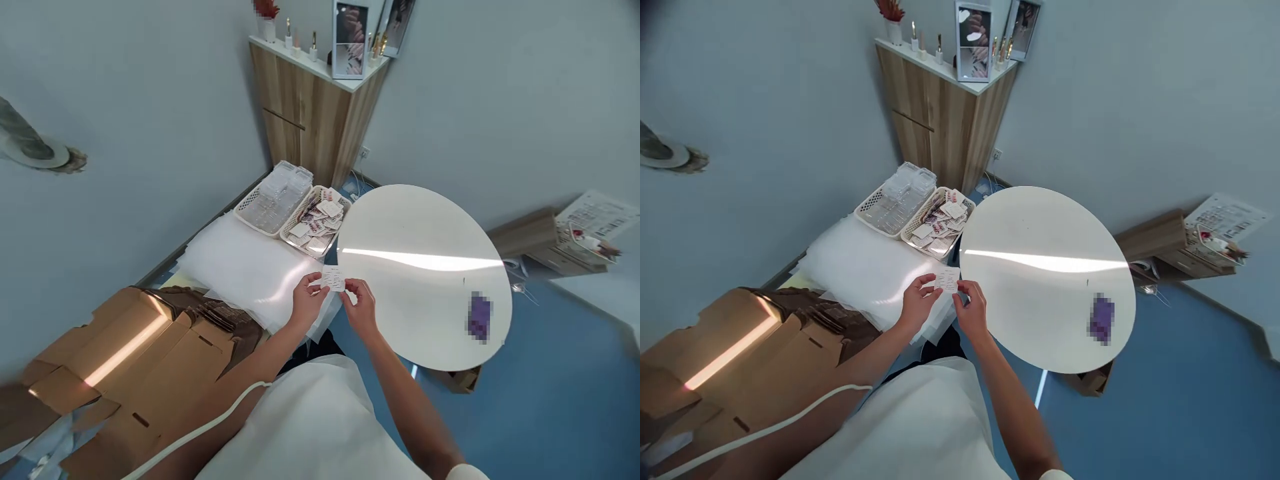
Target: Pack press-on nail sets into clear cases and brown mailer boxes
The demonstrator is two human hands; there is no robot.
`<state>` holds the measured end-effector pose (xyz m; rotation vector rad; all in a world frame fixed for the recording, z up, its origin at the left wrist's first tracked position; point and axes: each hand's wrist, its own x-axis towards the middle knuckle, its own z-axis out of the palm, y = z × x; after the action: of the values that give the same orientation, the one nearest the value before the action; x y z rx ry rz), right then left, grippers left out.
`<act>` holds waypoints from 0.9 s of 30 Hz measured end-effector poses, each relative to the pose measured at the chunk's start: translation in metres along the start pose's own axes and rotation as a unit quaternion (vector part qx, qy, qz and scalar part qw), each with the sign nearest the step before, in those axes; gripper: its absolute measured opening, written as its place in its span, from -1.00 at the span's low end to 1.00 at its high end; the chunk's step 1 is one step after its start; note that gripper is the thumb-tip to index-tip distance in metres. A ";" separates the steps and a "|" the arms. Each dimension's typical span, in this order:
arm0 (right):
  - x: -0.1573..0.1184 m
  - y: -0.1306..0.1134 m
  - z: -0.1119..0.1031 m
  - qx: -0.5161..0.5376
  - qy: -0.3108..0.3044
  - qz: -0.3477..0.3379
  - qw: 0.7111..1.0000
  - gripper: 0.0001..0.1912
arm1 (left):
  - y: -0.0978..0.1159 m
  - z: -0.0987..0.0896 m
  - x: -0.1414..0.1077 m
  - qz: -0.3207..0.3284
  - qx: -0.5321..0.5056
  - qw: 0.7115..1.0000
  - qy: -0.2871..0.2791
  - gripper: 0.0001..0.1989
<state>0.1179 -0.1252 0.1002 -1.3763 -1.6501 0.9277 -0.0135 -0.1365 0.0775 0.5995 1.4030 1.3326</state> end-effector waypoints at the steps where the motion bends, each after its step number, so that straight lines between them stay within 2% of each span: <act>1: -0.011 0.001 -0.008 0.017 0.013 0.007 1.000 -0.75 | -0.003 0.005 -0.008 0.000 -0.001 1.000 -0.020 -0.59; 3: -0.031 0.003 -0.024 0.057 0.044 0.019 0.997 -0.69 | -0.006 0.015 -0.021 -0.002 -0.008 0.998 -0.067 -0.57; 6: -0.053 0.009 -0.048 0.119 0.081 0.036 0.989 -0.51 | -0.009 0.034 -0.038 -0.029 -0.033 0.989 -0.144 -0.53; 10: -0.070 0.020 -0.079 0.157 0.077 0.042 0.984 -0.36 | -0.014 0.061 -0.056 -0.097 -0.061 0.969 -0.218 -0.50; 14: -0.075 0.028 -0.113 0.091 0.076 0.029 0.993 -0.35 | -0.021 0.093 -0.069 -0.163 -0.062 0.942 -0.288 -0.55; 18: -0.072 0.034 -0.152 0.001 0.065 0.015 0.998 -0.36 | -0.023 0.128 -0.075 -0.194 -0.027 0.911 -0.364 -0.61; 21: -0.067 0.042 -0.181 -0.080 0.062 -0.007 0.995 -0.38 | -0.022 0.151 -0.073 -0.176 0.022 0.907 -0.381 -0.64; 25: -0.060 0.057 -0.207 -0.176 0.021 -0.013 0.984 -0.36 | -0.024 0.174 -0.067 -0.092 0.101 0.923 -0.361 -0.66; 27: -0.056 0.064 -0.216 -0.204 -0.006 -0.015 0.979 -0.37 | -0.028 0.182 -0.065 -0.073 0.122 0.928 -0.343 -0.71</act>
<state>0.3451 -0.1597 0.1292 -1.6073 -1.9389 0.5978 0.1793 -0.1296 0.1077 0.9930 1.0011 0.7152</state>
